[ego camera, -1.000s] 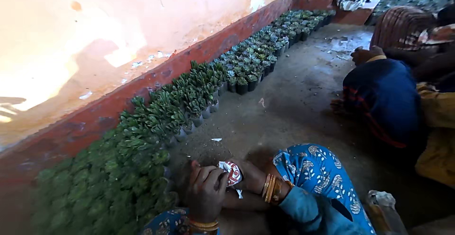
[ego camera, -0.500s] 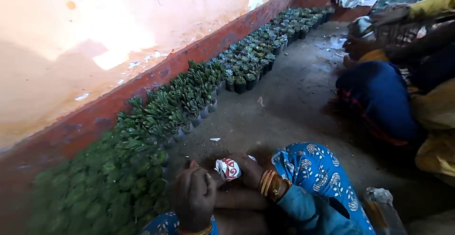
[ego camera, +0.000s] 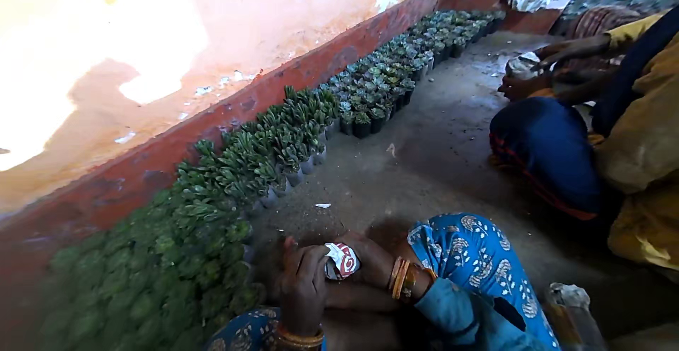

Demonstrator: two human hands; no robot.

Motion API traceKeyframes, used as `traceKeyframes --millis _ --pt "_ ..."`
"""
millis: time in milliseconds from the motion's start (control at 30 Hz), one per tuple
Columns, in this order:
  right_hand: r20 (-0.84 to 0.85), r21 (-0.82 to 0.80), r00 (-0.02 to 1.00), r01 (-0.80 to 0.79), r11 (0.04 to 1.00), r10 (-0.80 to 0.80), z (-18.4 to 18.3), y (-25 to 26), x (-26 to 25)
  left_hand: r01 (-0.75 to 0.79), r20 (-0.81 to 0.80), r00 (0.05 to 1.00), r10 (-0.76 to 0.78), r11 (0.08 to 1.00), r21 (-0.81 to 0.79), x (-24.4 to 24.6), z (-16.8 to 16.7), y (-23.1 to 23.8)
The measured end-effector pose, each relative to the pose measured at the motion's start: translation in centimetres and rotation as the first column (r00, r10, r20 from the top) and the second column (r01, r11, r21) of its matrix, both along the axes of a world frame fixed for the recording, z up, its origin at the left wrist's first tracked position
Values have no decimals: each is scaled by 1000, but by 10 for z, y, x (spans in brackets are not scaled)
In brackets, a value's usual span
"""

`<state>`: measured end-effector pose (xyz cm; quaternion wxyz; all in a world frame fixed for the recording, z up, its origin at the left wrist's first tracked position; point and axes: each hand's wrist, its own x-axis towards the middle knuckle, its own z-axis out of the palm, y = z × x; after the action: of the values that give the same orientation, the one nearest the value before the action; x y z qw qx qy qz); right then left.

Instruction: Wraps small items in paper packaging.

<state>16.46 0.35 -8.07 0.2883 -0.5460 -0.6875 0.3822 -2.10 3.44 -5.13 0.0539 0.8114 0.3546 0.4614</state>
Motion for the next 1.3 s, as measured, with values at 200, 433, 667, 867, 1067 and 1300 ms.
traceKeyframes --millis 200,433,667,867,1067,1300 --pt "-171 -147 982 56 988 -81 6 -5 -3 329 408 893 -192 896 -299 -2 11 -2" --pt "-150 -90 989 -5 996 -8 3 -5 -7 17 70 997 12 917 -397 0 -3 -1" --pt "-373 -134 927 -85 987 29 14 -4 -4 203 519 841 153 800 -564 -4 3 7" --pt "-545 -223 810 107 969 -215 4 -6 3 252 402 915 -30 820 -514 -6 1 8" --pt "-694 -209 662 190 959 -283 -1 -9 -6 91 156 988 -16 867 -490 17 -13 -11" --pt "-583 -184 763 209 960 -278 1 -10 -16 22 193 980 53 929 -370 15 -10 -7"
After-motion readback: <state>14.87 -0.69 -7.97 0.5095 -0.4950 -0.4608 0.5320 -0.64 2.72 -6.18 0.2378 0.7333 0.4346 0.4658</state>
